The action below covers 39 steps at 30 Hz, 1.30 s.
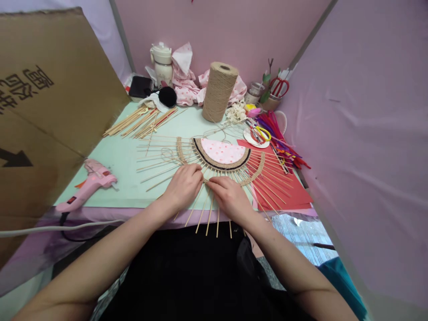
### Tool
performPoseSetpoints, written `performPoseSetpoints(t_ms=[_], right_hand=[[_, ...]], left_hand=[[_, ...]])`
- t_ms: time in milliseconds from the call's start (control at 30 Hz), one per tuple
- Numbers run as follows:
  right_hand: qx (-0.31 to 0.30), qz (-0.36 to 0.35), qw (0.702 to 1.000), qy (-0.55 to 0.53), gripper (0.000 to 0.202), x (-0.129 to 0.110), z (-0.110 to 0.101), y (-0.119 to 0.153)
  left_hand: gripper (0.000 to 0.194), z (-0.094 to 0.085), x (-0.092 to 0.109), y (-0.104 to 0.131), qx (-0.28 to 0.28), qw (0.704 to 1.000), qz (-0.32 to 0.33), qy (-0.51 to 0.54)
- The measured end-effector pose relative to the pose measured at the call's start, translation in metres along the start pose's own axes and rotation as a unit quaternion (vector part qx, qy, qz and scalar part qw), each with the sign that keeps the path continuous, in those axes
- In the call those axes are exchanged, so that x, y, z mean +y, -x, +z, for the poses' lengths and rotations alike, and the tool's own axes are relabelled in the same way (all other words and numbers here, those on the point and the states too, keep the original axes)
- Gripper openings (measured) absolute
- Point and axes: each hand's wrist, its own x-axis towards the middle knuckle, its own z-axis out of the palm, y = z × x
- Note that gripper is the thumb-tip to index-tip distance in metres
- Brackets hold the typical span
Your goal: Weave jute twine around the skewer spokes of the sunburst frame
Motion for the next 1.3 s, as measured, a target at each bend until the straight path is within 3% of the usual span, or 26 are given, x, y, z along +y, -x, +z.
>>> performPoseSetpoints(t_ms=[367, 633, 833, 1000, 1300], right_hand=[[-0.042, -0.020, 0.996, 0.077, 0.032, -0.001, 0.002, 0.003], [-0.062, -0.022, 0.993, 0.097, 0.031, -0.005, -0.001, 0.002], [-0.064, -0.018, 0.993, 0.101, 0.030, -0.007, -0.002, 0.000], [-0.071, -0.012, 0.993, 0.096, 0.031, -0.008, -0.002, 0.001], [-0.069, -0.017, 0.993, 0.097, 0.034, -0.008, -0.003, 0.000]], left_hand=[[0.017, -0.002, 0.003, 0.004, 0.019, 0.998, -0.005, -0.056], [0.015, -0.020, -0.014, -0.001, -0.072, 0.997, 0.013, 0.010], [0.011, -0.033, -0.027, -0.006, -0.099, 0.994, 0.031, 0.021], [0.010, -0.037, -0.024, -0.006, -0.102, 0.991, 0.069, -0.043], [0.016, -0.043, -0.022, -0.012, -0.113, 0.986, 0.107, -0.057]])
